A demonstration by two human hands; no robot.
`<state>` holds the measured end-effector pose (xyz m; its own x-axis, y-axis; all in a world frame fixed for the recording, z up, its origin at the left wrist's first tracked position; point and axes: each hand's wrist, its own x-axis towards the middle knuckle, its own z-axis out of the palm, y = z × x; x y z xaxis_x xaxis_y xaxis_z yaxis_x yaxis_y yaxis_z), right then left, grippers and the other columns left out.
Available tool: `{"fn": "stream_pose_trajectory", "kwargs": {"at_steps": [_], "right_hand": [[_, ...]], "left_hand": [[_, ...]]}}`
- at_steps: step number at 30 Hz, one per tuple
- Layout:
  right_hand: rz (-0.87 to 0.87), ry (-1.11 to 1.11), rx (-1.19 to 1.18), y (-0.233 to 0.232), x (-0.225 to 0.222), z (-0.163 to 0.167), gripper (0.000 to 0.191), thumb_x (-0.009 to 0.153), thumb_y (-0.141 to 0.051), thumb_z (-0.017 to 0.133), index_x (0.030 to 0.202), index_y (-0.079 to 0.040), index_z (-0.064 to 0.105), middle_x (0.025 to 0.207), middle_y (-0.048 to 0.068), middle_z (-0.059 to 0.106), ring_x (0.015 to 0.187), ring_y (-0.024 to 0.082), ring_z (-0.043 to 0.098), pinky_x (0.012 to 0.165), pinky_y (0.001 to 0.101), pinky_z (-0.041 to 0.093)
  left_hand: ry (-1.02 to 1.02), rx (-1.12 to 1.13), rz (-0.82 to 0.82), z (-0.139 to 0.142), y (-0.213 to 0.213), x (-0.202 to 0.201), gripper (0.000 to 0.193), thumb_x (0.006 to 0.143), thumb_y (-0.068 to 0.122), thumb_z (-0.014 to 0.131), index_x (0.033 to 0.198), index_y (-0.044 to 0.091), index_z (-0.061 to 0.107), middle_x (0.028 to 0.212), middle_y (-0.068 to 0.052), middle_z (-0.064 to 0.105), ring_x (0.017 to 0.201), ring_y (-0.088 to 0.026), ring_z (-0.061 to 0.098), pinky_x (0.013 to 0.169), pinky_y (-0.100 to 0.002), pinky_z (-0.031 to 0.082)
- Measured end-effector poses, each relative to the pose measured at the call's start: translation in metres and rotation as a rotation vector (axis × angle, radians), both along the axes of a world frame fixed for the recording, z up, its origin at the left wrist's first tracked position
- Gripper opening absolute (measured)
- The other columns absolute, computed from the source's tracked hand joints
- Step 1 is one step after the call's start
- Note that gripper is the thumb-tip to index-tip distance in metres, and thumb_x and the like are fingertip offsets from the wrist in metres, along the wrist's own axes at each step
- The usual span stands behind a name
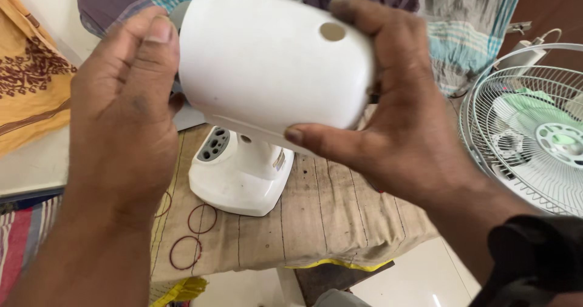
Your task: The person services a white table fan, using a screwdriver to unscrew and remove the rear motor housing and grille components, then repositions the front grille on the fan base and tightens screws to reassemble it.
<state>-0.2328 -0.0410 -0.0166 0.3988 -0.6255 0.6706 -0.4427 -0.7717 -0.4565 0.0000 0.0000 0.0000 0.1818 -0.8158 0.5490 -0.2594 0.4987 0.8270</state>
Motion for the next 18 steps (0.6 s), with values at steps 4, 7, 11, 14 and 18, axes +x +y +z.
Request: {"fn": "stream_pose_trajectory", "kwargs": {"at_steps": [4,7,11,14,18], "right_hand": [[-0.013,0.018,-0.139,-0.002,0.015,-0.012,0.1,0.084,-0.04,0.094,0.153,-0.007,0.029,0.139,0.019,0.035,0.137,0.033,0.048,0.111,0.0452,0.053],[-0.025,0.011,-0.199,-0.008,0.026,-0.018,0.1,0.088,-0.045,0.094,0.154,-0.009,0.029,0.141,0.017,0.036,0.14,0.033,0.045,0.115,0.0477,0.051],[-0.021,0.009,-0.249,-0.014,0.037,-0.028,0.1,0.087,-0.048,0.093,0.154,-0.011,0.029,0.142,0.016,0.036,0.144,0.034,0.042,0.119,0.0486,0.05],[0.014,0.007,-0.249,-0.025,0.05,-0.027,0.101,0.092,-0.047,0.095,0.154,-0.009,0.025,0.143,0.017,0.033,0.145,0.033,0.04,0.125,0.0489,0.047],[0.011,0.02,-0.303,-0.028,0.056,-0.022,0.105,0.088,-0.041,0.096,0.154,-0.008,0.021,0.146,0.019,0.033,0.147,0.035,0.038,0.127,0.0505,0.046]], "left_hand": [[0.008,-0.02,-0.129,-0.001,0.001,0.01,0.048,0.107,0.04,0.048,0.134,0.003,0.06,0.121,-0.004,0.069,0.113,-0.012,0.065,0.103,-0.032,0.055],[0.017,0.071,-0.028,0.0,0.002,0.021,0.05,0.105,0.044,0.049,0.132,0.006,0.067,0.12,-0.004,0.072,0.112,-0.012,0.066,0.099,-0.035,0.054],[0.102,0.049,-0.144,-0.005,-0.005,0.036,0.05,0.105,0.042,0.052,0.132,0.003,0.063,0.123,-0.007,0.07,0.116,-0.017,0.068,0.104,-0.036,0.053],[0.119,0.035,-0.164,-0.006,-0.009,0.044,0.048,0.105,0.04,0.052,0.132,0.002,0.064,0.12,-0.009,0.07,0.113,-0.017,0.067,0.103,-0.036,0.054],[0.165,0.051,-0.173,-0.005,-0.015,0.052,0.036,0.105,0.031,0.058,0.123,0.001,0.066,0.112,-0.007,0.072,0.103,-0.013,0.07,0.097,-0.033,0.059]]}}
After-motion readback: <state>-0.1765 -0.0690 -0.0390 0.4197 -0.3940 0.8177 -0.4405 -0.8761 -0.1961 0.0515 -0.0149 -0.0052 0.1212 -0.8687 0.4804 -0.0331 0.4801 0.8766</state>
